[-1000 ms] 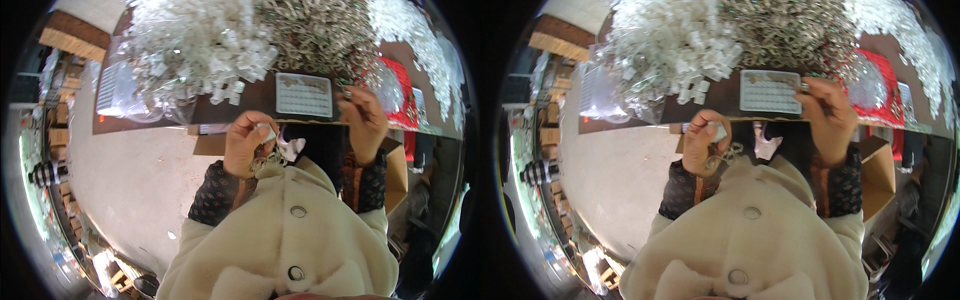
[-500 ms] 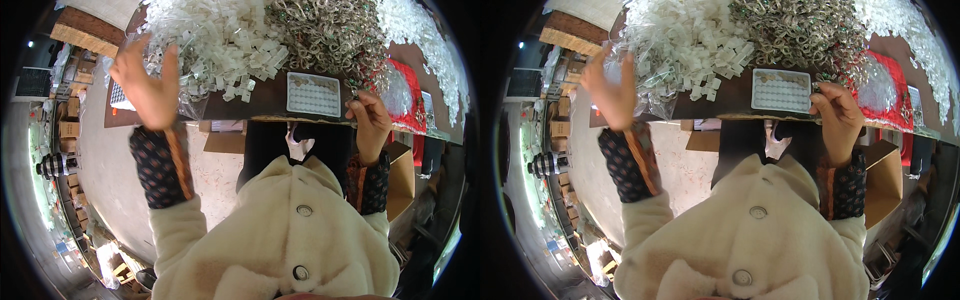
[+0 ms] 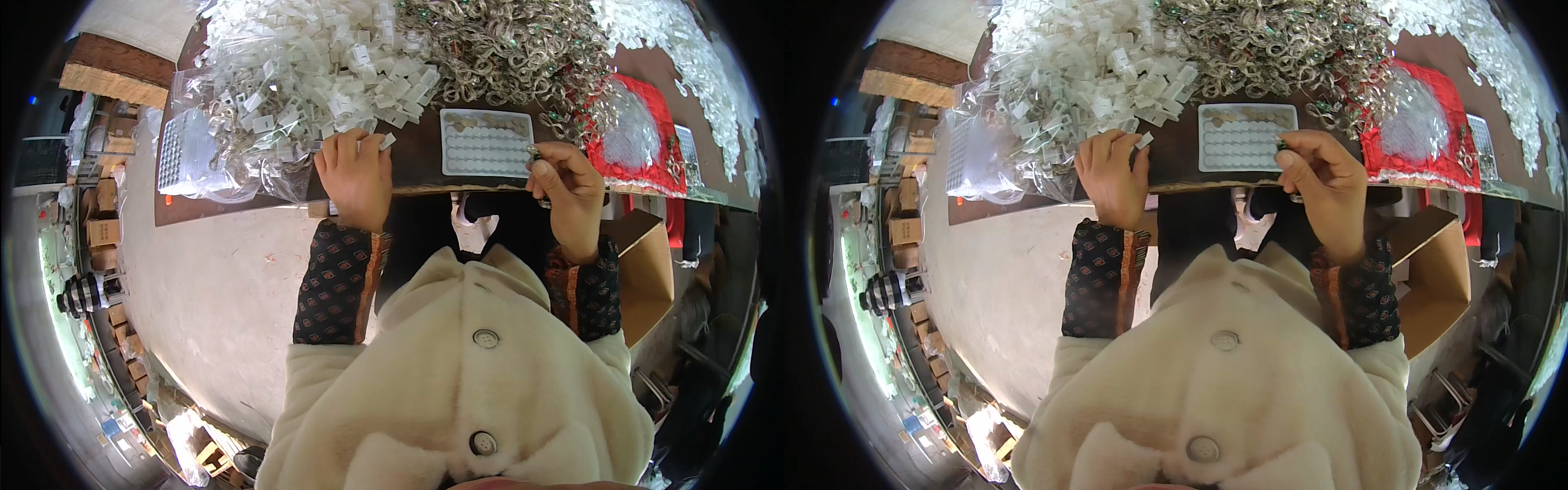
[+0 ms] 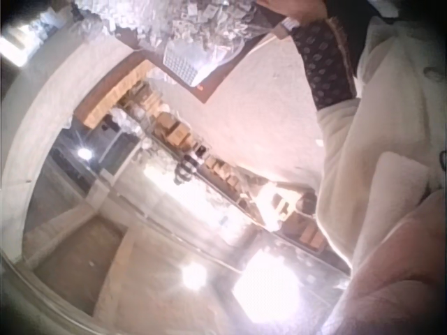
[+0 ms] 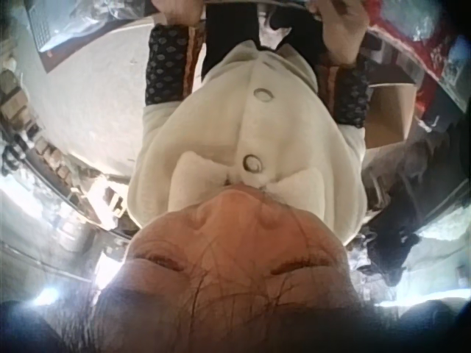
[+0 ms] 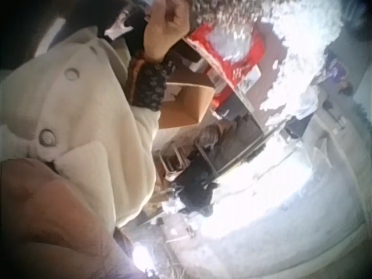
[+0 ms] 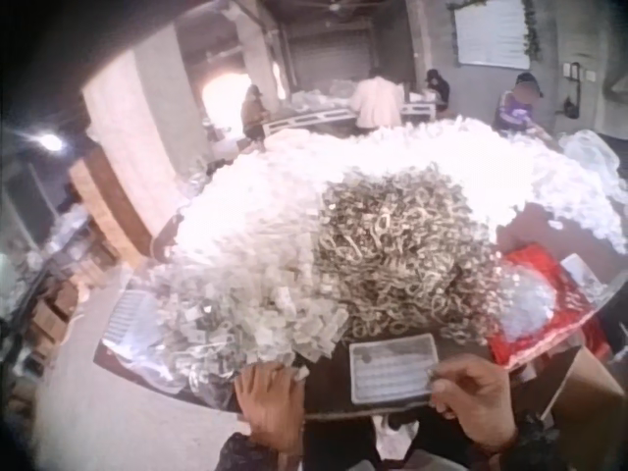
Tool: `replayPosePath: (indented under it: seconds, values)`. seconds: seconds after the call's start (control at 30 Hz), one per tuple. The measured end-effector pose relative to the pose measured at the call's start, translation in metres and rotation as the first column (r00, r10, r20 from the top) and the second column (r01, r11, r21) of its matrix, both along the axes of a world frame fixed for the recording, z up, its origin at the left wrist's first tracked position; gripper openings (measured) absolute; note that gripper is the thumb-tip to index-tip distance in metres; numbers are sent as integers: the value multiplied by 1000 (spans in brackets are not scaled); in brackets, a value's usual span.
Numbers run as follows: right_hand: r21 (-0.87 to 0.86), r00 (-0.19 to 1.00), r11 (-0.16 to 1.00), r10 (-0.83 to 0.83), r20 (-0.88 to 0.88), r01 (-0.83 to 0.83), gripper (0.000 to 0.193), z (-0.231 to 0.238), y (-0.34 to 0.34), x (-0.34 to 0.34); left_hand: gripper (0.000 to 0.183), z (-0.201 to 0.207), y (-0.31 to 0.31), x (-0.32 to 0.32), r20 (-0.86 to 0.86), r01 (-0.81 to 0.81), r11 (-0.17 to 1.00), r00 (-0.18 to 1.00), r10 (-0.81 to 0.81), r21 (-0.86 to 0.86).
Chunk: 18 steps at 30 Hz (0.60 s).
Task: The person assembles small LED light units by inserting a bulb into a white plastic housing and placing a metal contact into a tray. The person repeatedly picks up a housing, inserts a bulb, and places the contact into a compartmentalized tray on the table.
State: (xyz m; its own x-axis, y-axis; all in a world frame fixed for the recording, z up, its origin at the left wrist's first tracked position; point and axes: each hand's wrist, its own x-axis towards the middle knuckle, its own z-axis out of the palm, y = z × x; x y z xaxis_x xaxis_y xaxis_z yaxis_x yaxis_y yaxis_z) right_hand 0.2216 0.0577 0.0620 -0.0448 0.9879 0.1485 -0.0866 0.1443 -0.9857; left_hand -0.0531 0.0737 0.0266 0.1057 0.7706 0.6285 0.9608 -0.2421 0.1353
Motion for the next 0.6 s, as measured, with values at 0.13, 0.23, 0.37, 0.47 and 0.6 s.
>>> replayPosePath:
  seconds: [0.13, 0.23, 0.37, 0.47, 0.6]
  values:
    - [-61, 996, 995, 80, -39, -83, 18, 5, -7, -13, 25, 16, -16, 16, 480, 281, 958, 849, -220, -58]
    - [-90, 973, 976, 183, -143, -197, 19, 9, -14, -27, 30, 29, -39, 34, 682, 483, 874, 655, -325, -48]
    - [-7, 954, 975, 216, -210, -222, 18, 9, -21, -42, 33, 40, -55, 47, 789, 569, 820, 533, -305, -66]
    - [113, 963, 981, 179, -201, -159, 18, 5, -29, -48, 31, 38, -59, 53, 936, 636, 771, 268, -227, 5]
    - [253, 989, 964, 107, -106, -77, 17, -4, -33, -52, 34, 29, -64, 60, 994, 663, 742, -36, -103, 101]
